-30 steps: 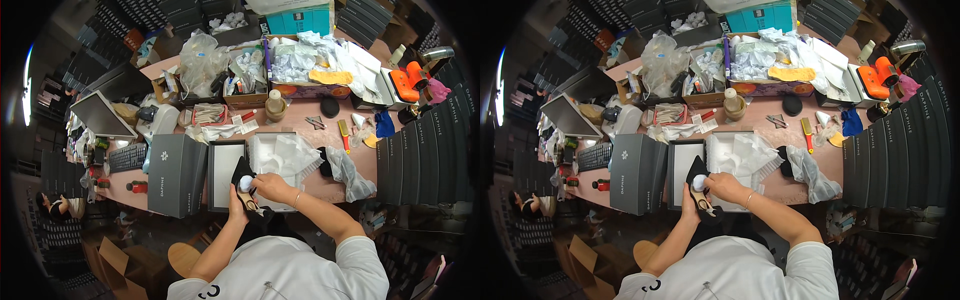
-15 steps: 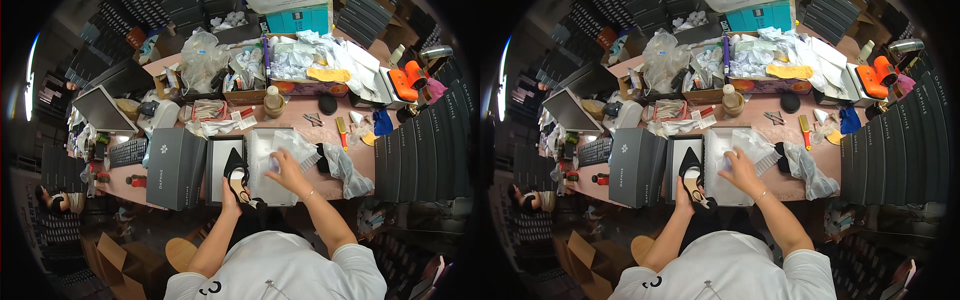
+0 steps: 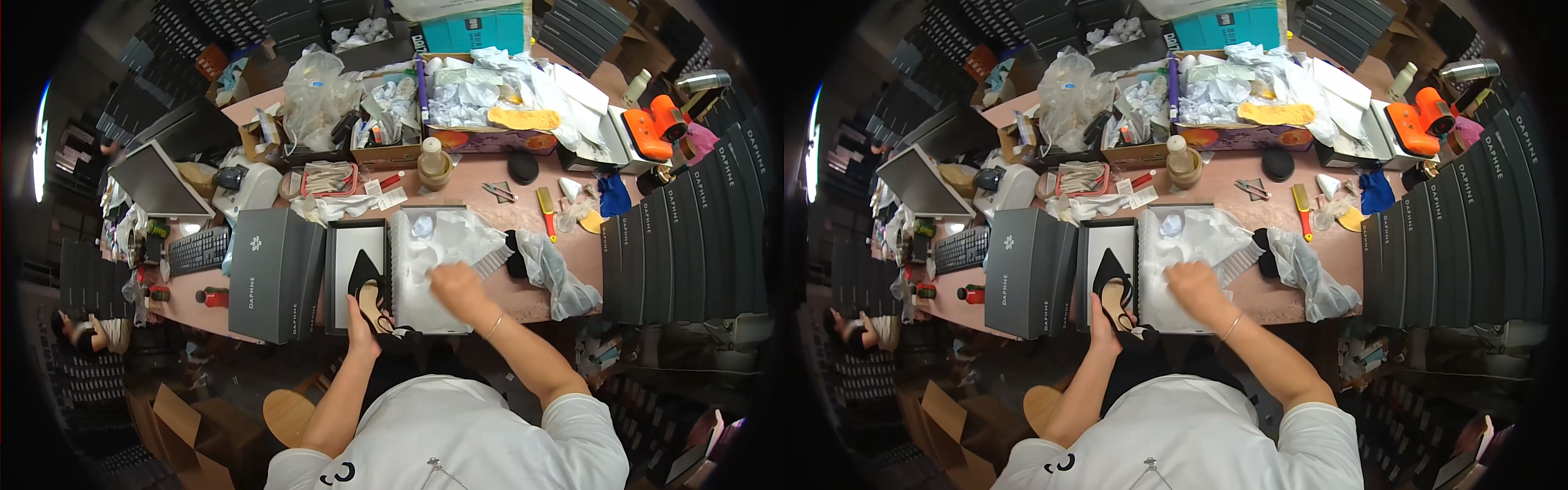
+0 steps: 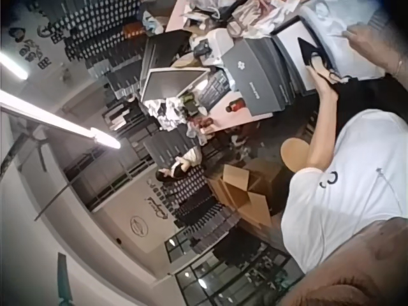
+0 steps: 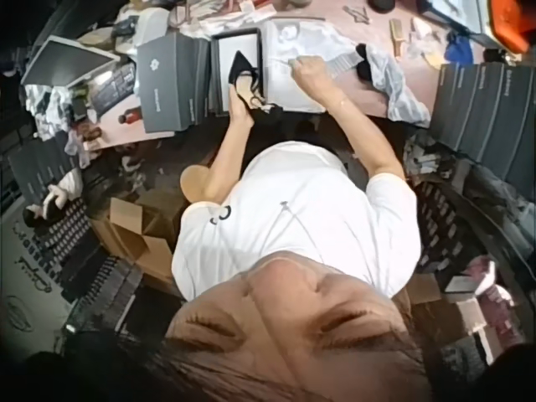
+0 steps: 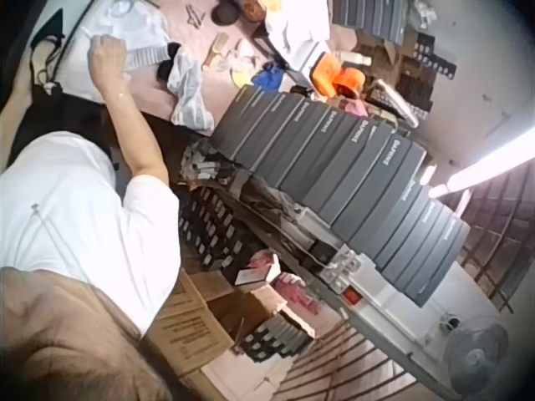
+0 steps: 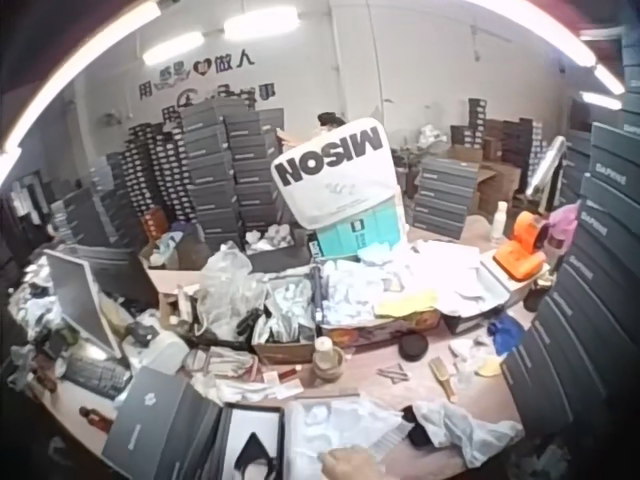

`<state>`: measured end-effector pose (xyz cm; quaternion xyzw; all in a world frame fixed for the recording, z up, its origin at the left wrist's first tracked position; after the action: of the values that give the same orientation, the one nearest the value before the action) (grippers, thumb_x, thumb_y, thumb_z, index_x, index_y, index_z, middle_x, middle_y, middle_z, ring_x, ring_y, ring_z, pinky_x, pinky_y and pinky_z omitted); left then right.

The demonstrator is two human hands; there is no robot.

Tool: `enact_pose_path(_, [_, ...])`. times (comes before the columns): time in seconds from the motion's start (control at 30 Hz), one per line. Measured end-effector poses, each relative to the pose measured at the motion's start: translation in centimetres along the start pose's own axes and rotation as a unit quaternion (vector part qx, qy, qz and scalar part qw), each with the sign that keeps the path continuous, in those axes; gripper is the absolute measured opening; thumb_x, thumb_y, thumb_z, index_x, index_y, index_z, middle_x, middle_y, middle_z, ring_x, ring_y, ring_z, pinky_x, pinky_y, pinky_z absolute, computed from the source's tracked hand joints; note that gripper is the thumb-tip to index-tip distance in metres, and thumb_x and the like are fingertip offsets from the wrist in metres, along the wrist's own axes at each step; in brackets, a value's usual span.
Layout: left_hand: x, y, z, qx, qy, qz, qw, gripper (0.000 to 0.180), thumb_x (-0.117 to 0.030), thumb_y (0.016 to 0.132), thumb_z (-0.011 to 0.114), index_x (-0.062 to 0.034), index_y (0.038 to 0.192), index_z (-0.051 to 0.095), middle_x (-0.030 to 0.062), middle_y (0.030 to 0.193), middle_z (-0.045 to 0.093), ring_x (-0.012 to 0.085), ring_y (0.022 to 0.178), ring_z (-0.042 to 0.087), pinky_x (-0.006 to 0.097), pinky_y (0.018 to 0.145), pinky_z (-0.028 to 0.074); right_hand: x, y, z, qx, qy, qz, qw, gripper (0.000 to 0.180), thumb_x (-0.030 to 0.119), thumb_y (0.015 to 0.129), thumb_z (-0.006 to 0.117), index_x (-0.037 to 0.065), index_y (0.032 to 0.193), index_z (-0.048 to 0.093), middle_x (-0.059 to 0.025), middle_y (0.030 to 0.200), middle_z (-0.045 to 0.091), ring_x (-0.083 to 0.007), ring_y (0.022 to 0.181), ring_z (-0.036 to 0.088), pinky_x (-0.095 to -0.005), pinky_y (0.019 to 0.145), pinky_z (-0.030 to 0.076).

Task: Packing finished shoes into tissue paper and placing them into shoe boxes.

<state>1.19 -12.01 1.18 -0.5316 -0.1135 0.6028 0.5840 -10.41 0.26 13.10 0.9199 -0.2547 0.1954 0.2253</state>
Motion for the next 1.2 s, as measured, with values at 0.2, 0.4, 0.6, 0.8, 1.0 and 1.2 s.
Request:
enact_pose_path(0.2, [-1.6, -2.2, 4.3, 0.090, 0.023, 0.099, 0.991, 0.072, -0.065, 0.094, 0.023, -0.0097, 0.136, 0.041, 0.0069, 0.123, 0.053, 0.0210, 0.113, 0.052, 0.034, 0.095, 0.042, 4.1, 2.5, 3.1, 0.124, 0.421, 0.078, 0.895, 0.052, 0.038, 0.093, 0.052, -0.011, 0.110, 0.045, -0.0311, 0.102, 0.053, -0.0454, 0.101, 0.049, -0.0429, 0.086, 0.042])
enact_pose_path(0.4, [-0.4, -5.9, 3.0, 0.061, 0.035, 0.136, 0.988, 0.069, -0.060, 0.097, 0.021, -0.0108, 0.145, 0.023, 0.0069, 0.140, 0.038, 0.0196, 0.129, 0.039, 0.033, 0.108, 0.031, 6.4, 3.6, 6.2, 0.073, 0.336, 0.070, 0.937, 0.060, 0.045, 0.094, 0.046, -0.013, 0.081, 0.048, -0.0323, 0.086, 0.043, -0.0426, 0.075, 0.040, -0.0445, 0.075, 0.037])
enact_pose_path(0.6, [1.1, -5.0, 3.7, 0.007, 0.131, 0.142, 0.981, 0.071, -0.058, 0.097, 0.029, -0.0063, 0.145, 0.021, 0.0106, 0.145, 0.031, 0.0208, 0.134, 0.031, 0.035, 0.110, 0.027, 4.7, 1.8, 5.6, 0.037, 0.395, 0.049, 0.917, 0.055, 0.041, 0.099, 0.037, -0.012, 0.089, 0.049, -0.0297, 0.083, 0.042, -0.0393, 0.079, 0.039, -0.0436, 0.078, 0.036])
enact_pose_path(0.8, [2.5, -4.6, 1.8, 0.090, 0.069, 0.027, 0.993, 0.070, -0.063, 0.093, 0.031, -0.0115, 0.140, 0.030, 0.0104, 0.139, 0.037, 0.0247, 0.129, 0.036, 0.042, 0.106, 0.033, 4.7, 1.7, 9.4, 0.178, 0.464, 0.195, 0.846, 0.067, 0.047, 0.096, 0.040, -0.013, 0.065, 0.051, -0.0297, 0.058, 0.050, -0.0370, 0.055, 0.051, -0.0438, 0.058, 0.044])
enact_pose_path(1.0, [-1.7, -1.0, 0.9, 0.073, 0.185, 0.028, 0.980, 0.047, -0.042, 0.095, 0.051, -0.0093, 0.128, 0.042, 0.0111, 0.101, 0.057, 0.0215, 0.088, 0.061, 0.037, 0.074, 0.054, 9.9, -1.2, 8.7, 0.145, 0.453, 0.062, 0.877, 0.070, 0.037, 0.092, 0.051, -0.017, 0.131, 0.031, -0.0380, 0.136, 0.031, -0.0499, 0.125, 0.032, -0.0423, 0.109, 0.024])
enact_pose_path(1.2, [-5.2, -1.7, -0.8, 0.005, 0.186, 0.093, 0.978, 0.031, -0.035, 0.096, 0.052, -0.0101, 0.114, 0.046, 0.0040, 0.084, 0.054, 0.0140, 0.071, 0.056, 0.029, 0.064, 0.049, 10.6, 0.2, 12.5, 0.200, 0.423, 0.080, 0.880, 0.078, 0.053, 0.092, 0.046, -0.022, 0.112, 0.044, -0.0389, 0.106, 0.050, -0.0469, 0.102, 0.048, -0.0471, 0.093, 0.036])
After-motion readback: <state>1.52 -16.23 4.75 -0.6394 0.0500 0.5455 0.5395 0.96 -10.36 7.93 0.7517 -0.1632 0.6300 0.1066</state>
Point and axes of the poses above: each hand's wrist, its own y-axis towards the middle knuckle, its own z-axis out of the palm, x = y × z, the point moved 10 cm from there along y, towards the middle knuckle
